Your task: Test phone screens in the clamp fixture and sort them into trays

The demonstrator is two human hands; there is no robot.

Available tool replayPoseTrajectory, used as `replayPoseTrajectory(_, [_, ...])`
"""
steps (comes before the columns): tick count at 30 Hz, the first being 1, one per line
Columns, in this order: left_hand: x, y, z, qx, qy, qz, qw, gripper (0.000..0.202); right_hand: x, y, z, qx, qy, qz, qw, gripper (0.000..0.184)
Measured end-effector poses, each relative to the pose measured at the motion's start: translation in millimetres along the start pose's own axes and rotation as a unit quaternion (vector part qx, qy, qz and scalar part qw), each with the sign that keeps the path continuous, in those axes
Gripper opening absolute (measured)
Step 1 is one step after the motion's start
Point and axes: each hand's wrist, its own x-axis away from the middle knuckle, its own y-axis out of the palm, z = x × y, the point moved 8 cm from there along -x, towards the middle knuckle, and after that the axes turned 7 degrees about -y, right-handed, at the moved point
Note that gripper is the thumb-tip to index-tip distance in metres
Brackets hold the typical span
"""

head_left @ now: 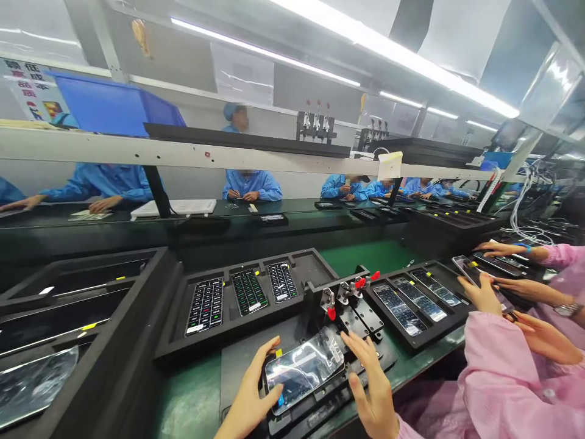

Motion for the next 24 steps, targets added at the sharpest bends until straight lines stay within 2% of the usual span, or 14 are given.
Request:
replayPoseTrajectory(2, [2.5,0.8,1.8,-0.012,0.011,-0.002,1.0,0.068,9.8,-22.1,0.9,-0.008,0.019,0.075,0.997,0.037])
replayPoseTrajectory(4, [2.0,0.1,1.3,0.002,0.01,-0.003,1.0,0.068,3.2,-55.7,17.5,0.005,0.06,0.121,0.991,0.03])
replayPoseTrajectory(6, [-1.5,-2.3,-2.3,0.054,-0.003,-0.002,0.999,0.063,-18.9,-100.9,48.1,0.018,0.088,0.155,0.984,0.03])
replayPoseTrajectory(9, [-8.9,-6.7,-14.7,0.14,-0.05,0.016,0.989,0.05,-60.8,-171.0,109.5,0.033,0.111,0.193,0.974,0.041])
replayPoseTrajectory(11, [-11.5,-8.7,-21.2,0.149,-0.076,0.036,0.985,0.045,-80.8,-205.7,148.2,0.043,0.122,0.213,0.968,0.052])
replayPoseTrajectory(14, [-10.7,-9.6,-19.7,0.114,-0.071,0.052,0.99,0.047,-91.0,-231.1,187.6,0.064,0.131,0.227,0.963,0.059])
replayPoseTrajectory(18, [-8.5,-8.5,-17.5,0.13,-0.082,0.044,0.987,0.046,-81.9,-236.2,210.0,0.09,0.127,0.219,0.963,0.062])
replayPoseTrajectory(19, [-8.7,-8.3,-18.1,0.145,-0.09,0.04,0.985,0.045,-83.3,-229.8,211.3,0.107,0.107,0.162,0.975,0.059])
replayPoseTrajectory(20, [-9.0,-8.5,-18.9,0.157,-0.097,0.039,0.982,0.043,-86.2,-217.6,211.1,0.131,0.074,0.065,0.986,0.054])
replayPoseTrajectory(21, [-9.5,-8.8,-19.7,0.165,-0.103,0.039,0.98,0.042,-86.7,-201.5,210.3,0.159,0.032,-0.057,0.985,0.047])
replayPoseTrajectory(22, [-9.9,-9.3,-20.2,0.167,-0.107,0.041,0.979,0.041,-82.7,-185.4,210.1,0.184,-0.012,-0.183,0.966,0.04])
replayPoseTrajectory(23, [-10.2,-9.7,-20.7,0.166,-0.11,0.044,0.979,0.04,-75.5,-173.4,210.9,0.205,-0.05,-0.292,0.933,0.037])
replayPoseTrajectory(24, [-10.4,-9.8,-21.0,0.162,-0.111,0.046,0.979,0.039,-68.5,-167.1,212.6,0.218,-0.076,-0.368,0.901,0.037])
